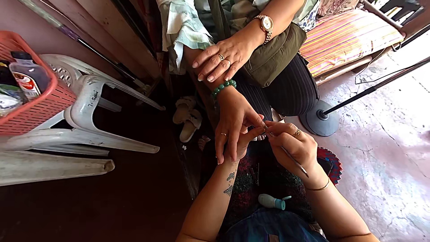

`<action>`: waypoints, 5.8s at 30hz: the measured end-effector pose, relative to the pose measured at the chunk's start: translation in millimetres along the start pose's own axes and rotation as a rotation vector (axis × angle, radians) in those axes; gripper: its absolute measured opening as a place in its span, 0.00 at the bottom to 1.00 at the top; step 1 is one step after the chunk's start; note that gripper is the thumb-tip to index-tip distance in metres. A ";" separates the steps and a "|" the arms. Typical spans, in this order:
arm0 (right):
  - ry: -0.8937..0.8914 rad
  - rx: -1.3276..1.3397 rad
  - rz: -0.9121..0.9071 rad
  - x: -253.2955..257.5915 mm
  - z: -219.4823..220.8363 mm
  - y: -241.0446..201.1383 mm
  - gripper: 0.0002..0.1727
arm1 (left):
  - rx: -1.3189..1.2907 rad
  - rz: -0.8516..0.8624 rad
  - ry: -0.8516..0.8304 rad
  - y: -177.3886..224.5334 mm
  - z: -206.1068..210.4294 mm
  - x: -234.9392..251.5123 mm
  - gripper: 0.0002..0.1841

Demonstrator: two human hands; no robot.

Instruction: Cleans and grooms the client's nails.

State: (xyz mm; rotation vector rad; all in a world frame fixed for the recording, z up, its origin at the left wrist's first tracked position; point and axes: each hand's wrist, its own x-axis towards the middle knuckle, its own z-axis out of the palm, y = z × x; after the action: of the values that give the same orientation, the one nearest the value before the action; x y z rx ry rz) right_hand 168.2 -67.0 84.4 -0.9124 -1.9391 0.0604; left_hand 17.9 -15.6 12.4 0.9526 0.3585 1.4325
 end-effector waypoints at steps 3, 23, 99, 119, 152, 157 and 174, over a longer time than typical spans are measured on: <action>0.010 0.003 -0.007 0.2 0.4 1.5 0.07 | -0.015 0.001 0.009 0.0 1.1 -0.1 0.16; 0.023 0.067 0.051 2.1 -0.4 2.6 0.08 | -0.002 -0.006 0.012 1.3 2.0 0.0 0.16; -0.031 0.005 0.113 15.3 6.0 -3.6 0.09 | -0.042 0.015 0.051 -0.4 -0.7 0.7 0.11; -0.053 -0.005 0.157 21.6 3.5 -7.9 0.08 | -0.045 0.051 0.051 0.2 -1.0 2.4 0.09; 0.325 0.778 0.210 64.9 51.4 -8.4 0.05 | -0.151 0.075 0.182 -15.5 -11.2 -0.5 0.08; 0.328 0.619 0.288 43.9 41.1 14.7 0.03 | 0.031 0.095 0.134 -2.1 -5.8 3.3 0.14; 0.054 0.005 0.112 2.0 15.7 -16.0 0.07 | -0.064 0.013 0.127 4.5 1.2 4.8 0.06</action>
State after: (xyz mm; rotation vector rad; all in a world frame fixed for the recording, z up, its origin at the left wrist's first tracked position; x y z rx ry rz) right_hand 146.3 -72.3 83.8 -1.0091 -1.8365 0.1057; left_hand 16.6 -12.2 18.0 0.8159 0.3992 1.5115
